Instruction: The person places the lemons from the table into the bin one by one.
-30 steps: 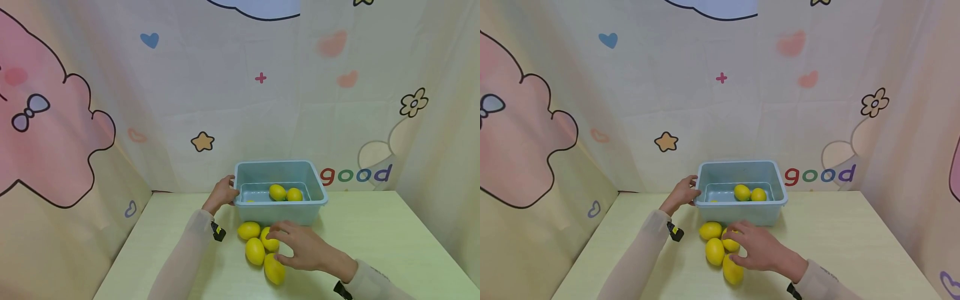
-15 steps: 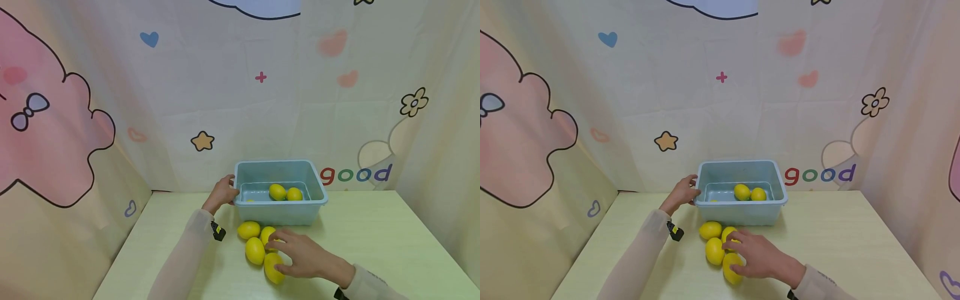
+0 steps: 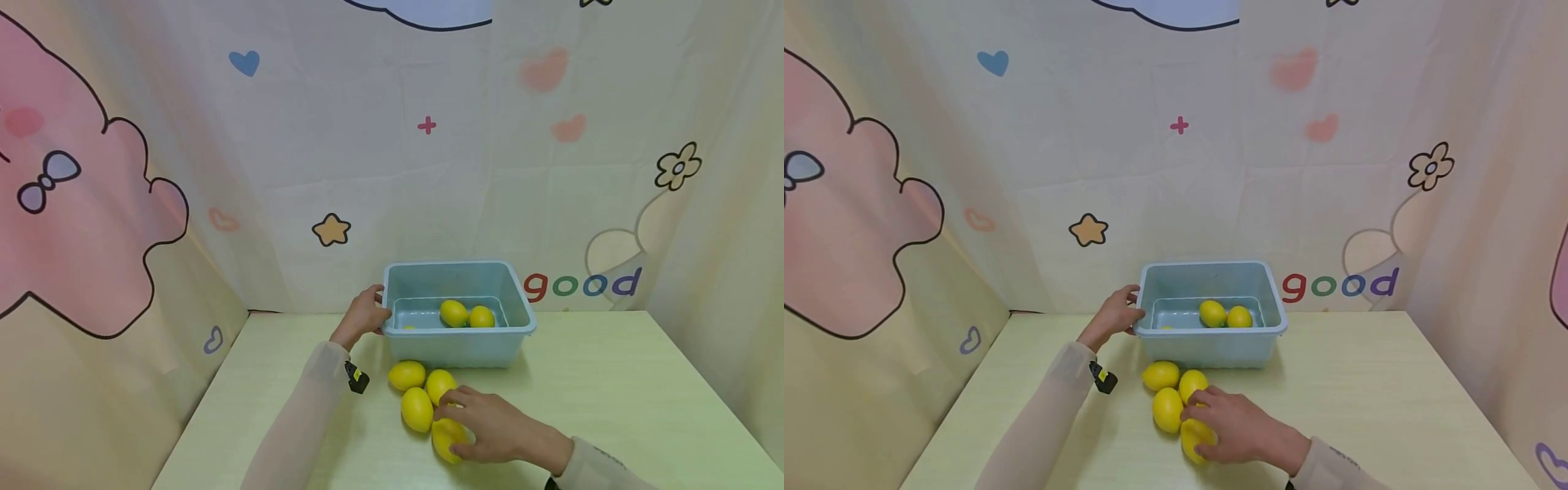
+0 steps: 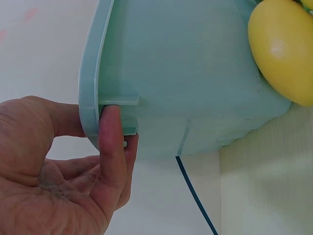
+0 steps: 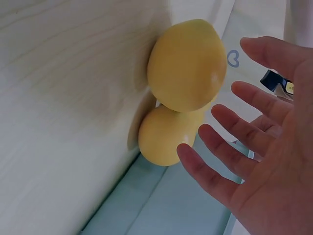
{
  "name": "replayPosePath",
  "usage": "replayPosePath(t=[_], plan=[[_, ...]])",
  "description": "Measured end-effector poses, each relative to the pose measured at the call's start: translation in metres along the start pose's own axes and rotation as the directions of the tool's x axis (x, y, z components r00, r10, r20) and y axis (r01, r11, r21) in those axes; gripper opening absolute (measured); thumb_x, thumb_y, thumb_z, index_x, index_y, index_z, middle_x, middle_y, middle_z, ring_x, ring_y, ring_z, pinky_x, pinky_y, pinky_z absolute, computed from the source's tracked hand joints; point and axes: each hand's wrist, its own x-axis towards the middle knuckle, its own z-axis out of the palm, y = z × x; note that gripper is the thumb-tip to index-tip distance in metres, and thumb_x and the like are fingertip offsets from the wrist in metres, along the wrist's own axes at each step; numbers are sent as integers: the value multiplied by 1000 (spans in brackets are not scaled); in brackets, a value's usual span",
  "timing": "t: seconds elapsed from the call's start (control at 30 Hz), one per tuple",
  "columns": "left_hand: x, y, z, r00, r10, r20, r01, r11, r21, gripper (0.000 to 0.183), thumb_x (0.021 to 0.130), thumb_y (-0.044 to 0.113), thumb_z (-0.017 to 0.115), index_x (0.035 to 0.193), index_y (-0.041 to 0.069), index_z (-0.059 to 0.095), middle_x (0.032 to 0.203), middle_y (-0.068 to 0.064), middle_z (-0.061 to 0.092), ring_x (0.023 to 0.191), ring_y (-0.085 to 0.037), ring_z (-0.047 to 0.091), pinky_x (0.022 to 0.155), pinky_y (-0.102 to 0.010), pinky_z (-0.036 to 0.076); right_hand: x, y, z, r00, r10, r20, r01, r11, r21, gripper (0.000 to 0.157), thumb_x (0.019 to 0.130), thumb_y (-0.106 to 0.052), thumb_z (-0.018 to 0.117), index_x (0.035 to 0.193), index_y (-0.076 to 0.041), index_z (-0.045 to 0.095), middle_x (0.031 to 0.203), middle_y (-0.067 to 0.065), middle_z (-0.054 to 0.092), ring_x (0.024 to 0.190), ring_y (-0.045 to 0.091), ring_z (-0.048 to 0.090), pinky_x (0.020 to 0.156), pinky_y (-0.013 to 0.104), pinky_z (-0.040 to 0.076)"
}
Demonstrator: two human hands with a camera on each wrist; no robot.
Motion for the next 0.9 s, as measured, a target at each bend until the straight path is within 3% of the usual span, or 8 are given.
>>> replayPosePath(t=[0.33,0.67,0.9], plan=[[1,0,0,1000,-2,2,2,1000,-4,63,89,7,62,148,8,39,132,-21,54,91,-27,65,61,-30,62,1,3,10,1000,-17,20,17,1000,1,43,85,-41,72,125,-31,60,127,-8,56,113,15,53,83,34,57],[1,-2,1,1000,-6,1,6,1000,-3,63,90,7,62,148,9,38,132,-20,54,91,-28,66,62,-30,62,6,3,16,997,21,74,-26,998,61,44,84,-41,74,124,-33,58,130,-7,52,111,14,53,79,34,57],[2,-3,1,1000,-4,-5,4,1000,-8,63,89,7,62,148,9,38,132,-20,54,92,-28,66,61,-30,62,9,1,19,997,-7,79,1,997,81,44,83,-38,75,122,-29,59,126,-7,51,106,11,51,79,27,54]])
